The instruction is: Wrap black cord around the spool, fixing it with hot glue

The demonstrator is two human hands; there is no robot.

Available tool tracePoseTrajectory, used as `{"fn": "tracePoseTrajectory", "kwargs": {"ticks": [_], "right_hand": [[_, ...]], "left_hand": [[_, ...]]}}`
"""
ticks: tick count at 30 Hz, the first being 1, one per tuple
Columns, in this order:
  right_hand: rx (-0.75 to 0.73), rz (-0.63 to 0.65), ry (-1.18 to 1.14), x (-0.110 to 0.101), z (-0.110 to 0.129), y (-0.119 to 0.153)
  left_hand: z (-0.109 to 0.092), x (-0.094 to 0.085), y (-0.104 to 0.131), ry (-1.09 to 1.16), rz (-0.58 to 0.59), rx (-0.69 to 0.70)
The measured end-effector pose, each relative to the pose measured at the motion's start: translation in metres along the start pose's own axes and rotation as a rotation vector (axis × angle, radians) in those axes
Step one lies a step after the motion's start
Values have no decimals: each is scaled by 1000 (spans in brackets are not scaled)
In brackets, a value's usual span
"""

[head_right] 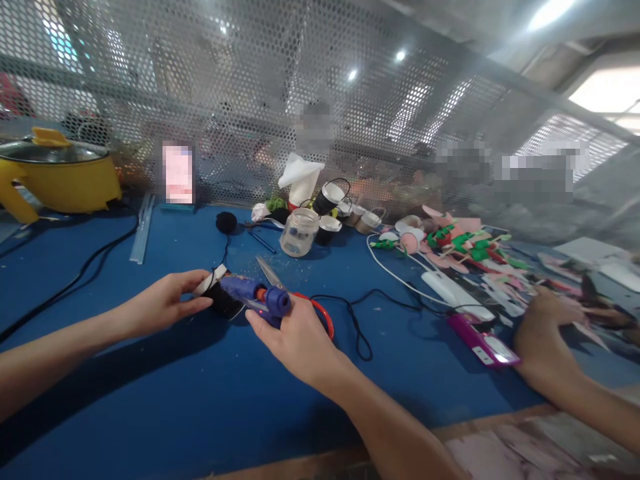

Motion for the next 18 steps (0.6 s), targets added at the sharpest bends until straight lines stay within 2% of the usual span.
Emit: {"fn": "tracePoseTrajectory", "kwargs": {"ticks": [13,18], "right_hand": [[-29,29,208,4,3,2],[-36,-14,262,0,4,1]], "left_hand": [[3,0,-1,14,-26,8],[2,-1,-1,26,-34,10]]}}
Point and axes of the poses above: each hand's wrist, its own y-axis away from the middle knuckle, its own x-axis out of the palm, z = x × y, the point moved 9 cm from there along -y, towards the middle knuckle, and after that the axes turned 6 degrees about -x, right-handed, at the moved point
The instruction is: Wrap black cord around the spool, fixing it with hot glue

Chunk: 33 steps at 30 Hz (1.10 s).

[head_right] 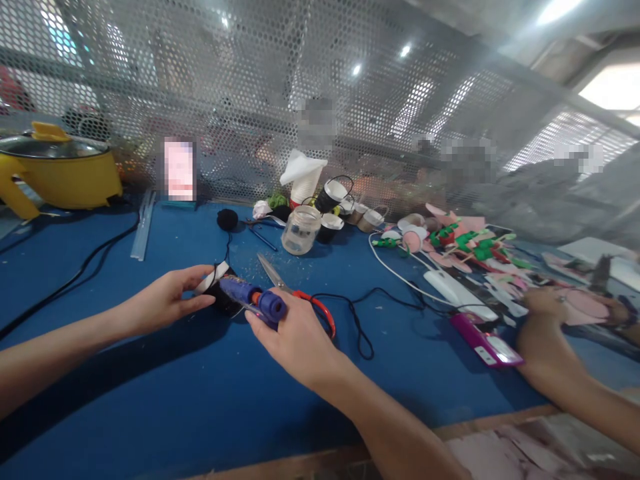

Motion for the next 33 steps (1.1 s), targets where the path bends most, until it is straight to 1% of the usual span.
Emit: {"fn": "tracePoseTrajectory", "kwargs": {"ticks": [5,9,15,19,24,29,33], "right_hand": [[-14,34,-5,3,1,1],[1,12,35,0,0,1],[-52,12,25,1,4,1],[-23,11,35,1,2,1],[-33,23,22,2,6,2],[18,15,10,-2,-2,-1],[14,8,-2,-5,-6,-4]], "left_hand": [[1,0,0,-2,2,11],[2,0,0,4,9,13],[1,-1,0,-34,-10,1],[-1,0,0,-31,3,10],[0,0,0,-47,7,14],[-1,-1,1,-33,6,9],[-2,-2,1,-10,5,11]]}}
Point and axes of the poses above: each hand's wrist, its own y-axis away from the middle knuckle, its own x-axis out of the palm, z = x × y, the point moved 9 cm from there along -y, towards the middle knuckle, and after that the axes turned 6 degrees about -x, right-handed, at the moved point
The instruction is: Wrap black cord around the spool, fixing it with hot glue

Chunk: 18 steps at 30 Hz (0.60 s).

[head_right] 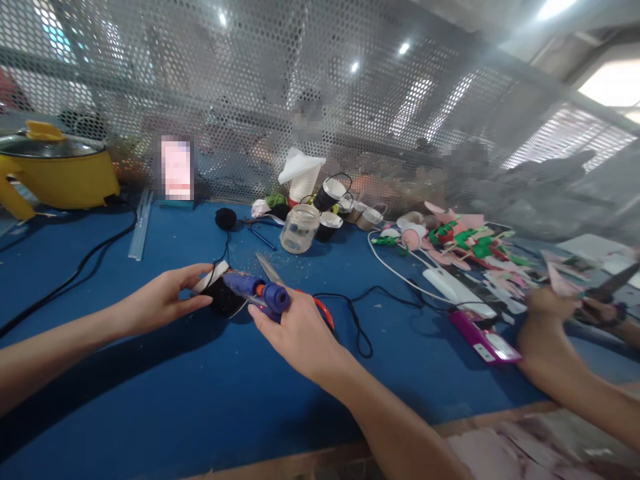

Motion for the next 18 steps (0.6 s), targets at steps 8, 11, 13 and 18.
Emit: {"fn": "tracePoseTrajectory", "kwargs": {"ticks": [8,11,13,18], "right_hand": [[-19,17,-33,5,0,1],[-11,15,-18,3,-1,0],[-1,5,-7,2,-2,-1],[-19,14,-59,2,2,-1]], "left_hand": [[1,2,0,-6,39,19],[2,2,0,-16,35,15],[2,0,0,-22,22,10],[2,1,-1,-56,37,19]]}}
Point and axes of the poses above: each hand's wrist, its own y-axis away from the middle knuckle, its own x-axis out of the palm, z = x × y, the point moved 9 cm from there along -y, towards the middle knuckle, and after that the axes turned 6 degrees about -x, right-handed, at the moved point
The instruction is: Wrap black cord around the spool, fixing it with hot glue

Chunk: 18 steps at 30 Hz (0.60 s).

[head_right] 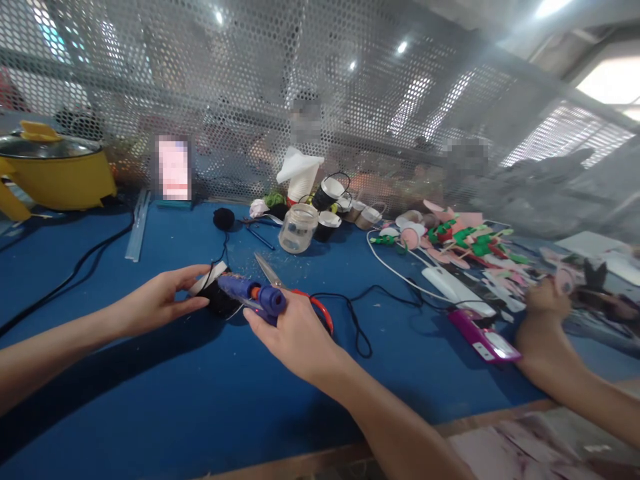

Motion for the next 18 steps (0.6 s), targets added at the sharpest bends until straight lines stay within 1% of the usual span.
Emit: {"fn": "tracePoseTrajectory", "kwargs": {"ticks": [3,9,14,18], "right_hand": [[17,16,8,1,-2,-1],[37,12,-1,1,-10,-2],[-15,21,1,2,-4,-3],[-16,-1,9,0,-4,-5]], "left_hand": [[-2,0,0,-12,2,10],[-2,-3,1,12,-25,-12],[-2,-4,2,40,-20,-9],[-2,-5,3,8,-26,-12]]}}
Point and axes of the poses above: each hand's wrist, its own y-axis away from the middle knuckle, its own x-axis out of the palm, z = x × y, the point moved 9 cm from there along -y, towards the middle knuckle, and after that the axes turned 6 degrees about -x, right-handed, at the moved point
